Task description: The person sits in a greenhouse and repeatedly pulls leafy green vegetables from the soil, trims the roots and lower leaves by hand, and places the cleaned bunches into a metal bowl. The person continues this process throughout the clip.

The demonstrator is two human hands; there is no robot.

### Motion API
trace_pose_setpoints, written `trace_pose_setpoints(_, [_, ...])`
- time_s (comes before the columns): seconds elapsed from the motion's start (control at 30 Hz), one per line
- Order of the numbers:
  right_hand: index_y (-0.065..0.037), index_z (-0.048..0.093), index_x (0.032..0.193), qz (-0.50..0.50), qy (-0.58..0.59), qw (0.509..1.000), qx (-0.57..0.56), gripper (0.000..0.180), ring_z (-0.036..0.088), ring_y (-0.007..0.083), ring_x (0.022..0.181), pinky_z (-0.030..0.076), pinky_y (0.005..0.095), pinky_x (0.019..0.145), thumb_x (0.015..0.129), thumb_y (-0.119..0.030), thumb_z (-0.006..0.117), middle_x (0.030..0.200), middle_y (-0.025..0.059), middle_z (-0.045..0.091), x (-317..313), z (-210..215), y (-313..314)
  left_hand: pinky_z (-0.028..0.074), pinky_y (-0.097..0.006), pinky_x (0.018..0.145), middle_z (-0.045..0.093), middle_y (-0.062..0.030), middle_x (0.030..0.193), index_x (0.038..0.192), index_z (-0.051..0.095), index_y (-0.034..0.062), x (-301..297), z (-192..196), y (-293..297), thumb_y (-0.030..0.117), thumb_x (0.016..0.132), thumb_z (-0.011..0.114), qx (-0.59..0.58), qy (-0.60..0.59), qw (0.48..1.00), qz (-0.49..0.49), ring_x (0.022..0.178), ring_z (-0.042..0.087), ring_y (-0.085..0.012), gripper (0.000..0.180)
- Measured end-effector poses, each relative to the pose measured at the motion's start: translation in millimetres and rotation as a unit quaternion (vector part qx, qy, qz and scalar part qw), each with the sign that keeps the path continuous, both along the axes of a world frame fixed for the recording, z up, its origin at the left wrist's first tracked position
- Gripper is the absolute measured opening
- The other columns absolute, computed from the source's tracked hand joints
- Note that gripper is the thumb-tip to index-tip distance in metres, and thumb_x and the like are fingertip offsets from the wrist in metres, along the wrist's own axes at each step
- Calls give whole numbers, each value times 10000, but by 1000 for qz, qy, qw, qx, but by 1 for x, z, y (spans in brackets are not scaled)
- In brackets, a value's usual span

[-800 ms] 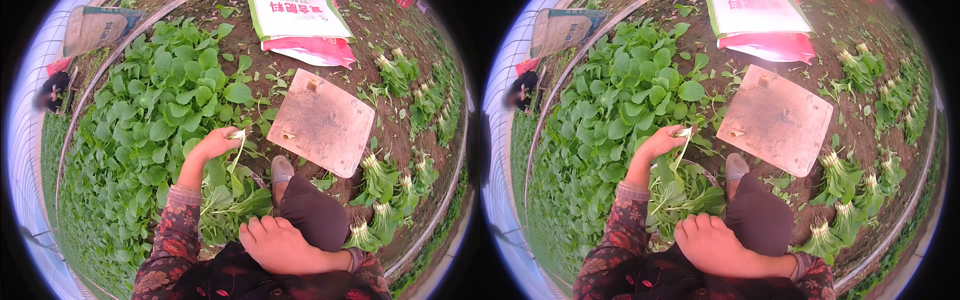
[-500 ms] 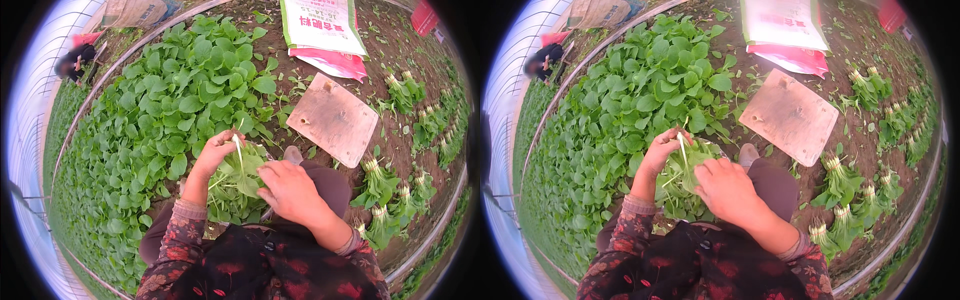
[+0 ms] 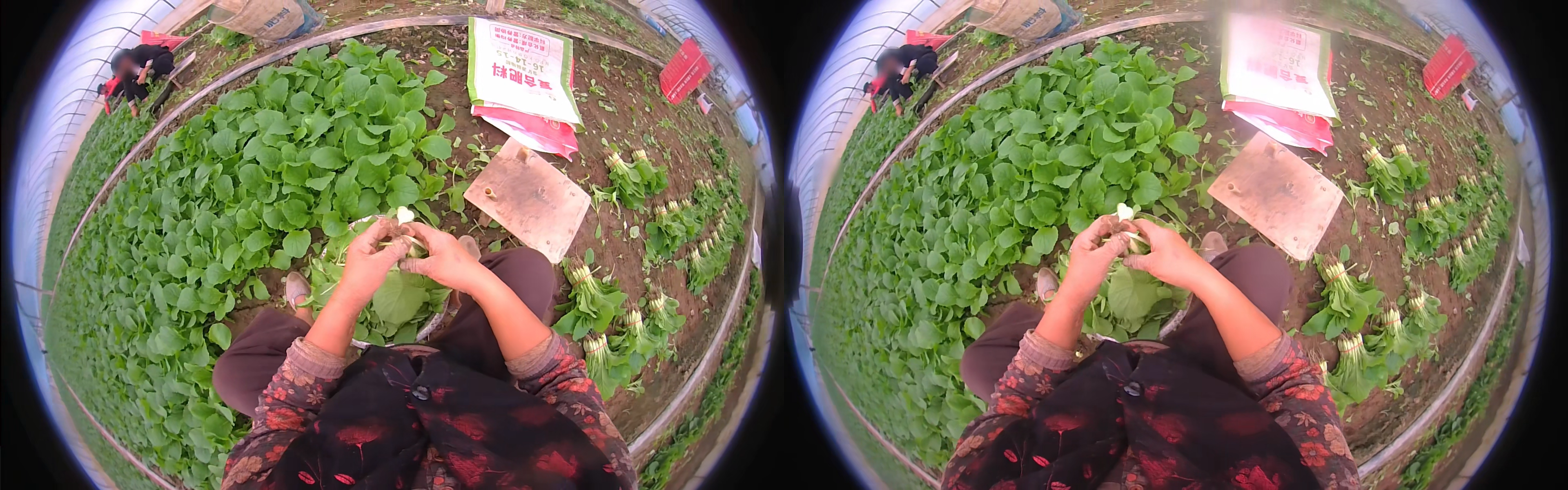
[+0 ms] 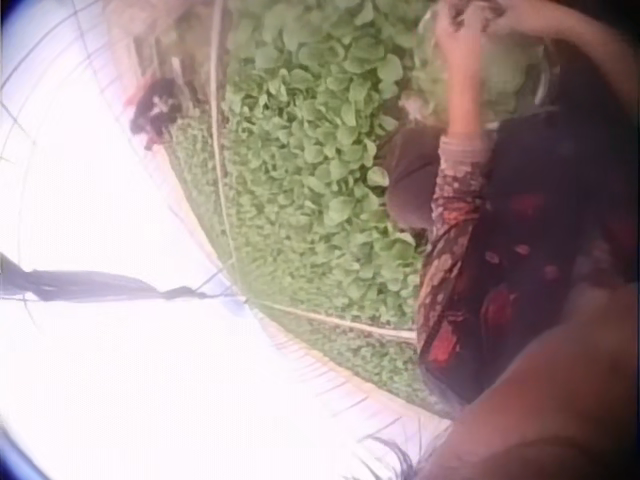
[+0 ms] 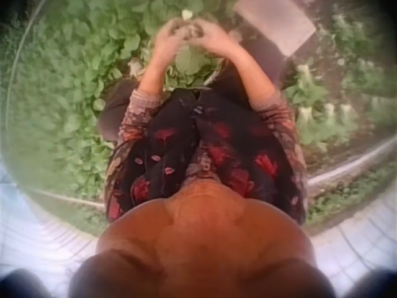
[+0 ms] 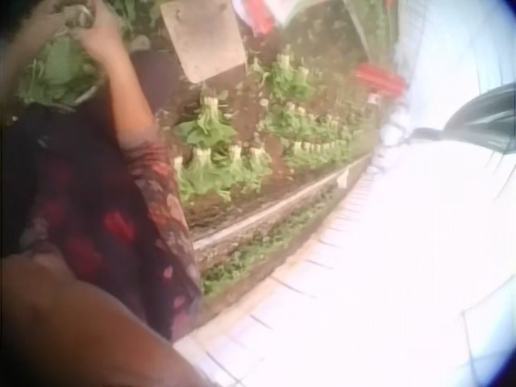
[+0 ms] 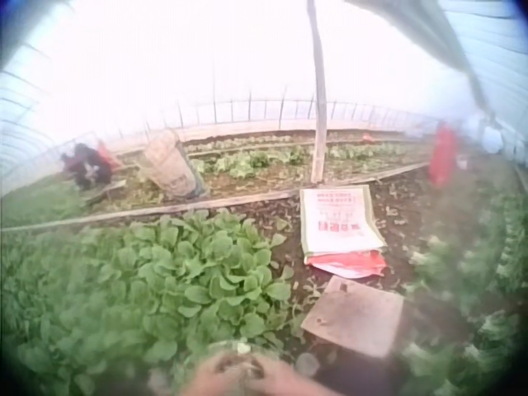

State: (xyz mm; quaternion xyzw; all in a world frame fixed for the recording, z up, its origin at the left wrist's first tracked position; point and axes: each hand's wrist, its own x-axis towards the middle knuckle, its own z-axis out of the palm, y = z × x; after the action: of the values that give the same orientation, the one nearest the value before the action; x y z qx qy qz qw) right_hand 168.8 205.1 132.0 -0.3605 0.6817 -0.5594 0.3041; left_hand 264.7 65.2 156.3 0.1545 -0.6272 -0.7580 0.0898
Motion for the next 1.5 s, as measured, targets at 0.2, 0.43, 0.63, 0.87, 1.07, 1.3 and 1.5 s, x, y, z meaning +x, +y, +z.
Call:
trace_pose_setpoints(0.2, [-17, 562, 1152, 24, -25, 998, 45, 405, 571, 154, 883, 464, 302, 811, 783, -103, 707, 977, 90, 632, 6, 12, 2, 349, -188, 455, 588, 31, 776, 950, 603, 25, 6, -8, -14, 56, 893, 604, -82, -2, 989, 125, 538, 445, -15, 65])
trace_pose_setpoints(0.43, [-8, 567, 1180, 50, -166, 985, 13, 317, 525, 81, 936, 438, 252, 850, 869, -17, 630, 1047, 0, 601, 3, -1, 11, 464, -249, 736, 609, -34, 877, 1186, 559, 23, 24, -27, -53, 41, 891, 574, -562, -72, 823, 32, 757, 579, -119, 296])
trace_pose_setpoints(0.63, [-36, 578, 1154, 96, -107, 989, 30, 349, 572, 134, 863, 463, 296, 810, 838, -149, 673, 974, 57, 643, 7, 3, 20, 477, -248, 718, 608, -24, 889, 1044, 604, 0, 13, 7, -10, 33, 883, 597, -33, 2, 994, -107, 769, 578, -115, 165])
trace_pose_setpoints(0.87, [-41, 529, 1092, -25, 25, 999, 39, 363, 607, 206, 859, 475, 336, 756, 791, -166, 690, 921, 114, 630, 22, 24, 28, 485, -221, 614, 607, -16, 839, 984, 589, 6, -1, 7, 15, 11, 899, 587, -99, 54, 993, -45, 666, 564, -80, 85])
trace_pose_setpoints(1.07, [-2, 502, 1192, -141, -224, 957, -117, 304, 578, 111, 915, 466, 265, 842, 897, -5, 575, 927, 34, 578, 21, 27, 47, 468, -241, 613, 622, -33, 824, 1046, 606, 8, -63, -11, 3, 49, 921, 529, -123, -18, 992, -36, 675, 579, -114, 153])
trace_pose_setpoints(1.3, [-13, 491, 1215, -186, -237, 941, -157, 297, 525, 97, 936, 432, 249, 851, 928, -39, 559, 981, 18, 562, 12, 36, 59, 508, -388, 723, 640, -129, 883, 942, 651, 43, -154, -175, 2, 146, 797, 618, -523, -46, 819, -233, 814, 618, -295, 180])
trace_pose_setpoints(1.5, [-79, 559, 1134, -243, -160, 955, -65, 273, 598, 211, 820, 486, 329, 714, 873, -122, 624, 935, 108, 599, -18, 33, 67, 487, -444, 835, 623, -164, 979, 949, 650, 17, -264, -296, 9, 133, 817, 524, -747, 37, 532, -397, 987, 561, -361, 216])
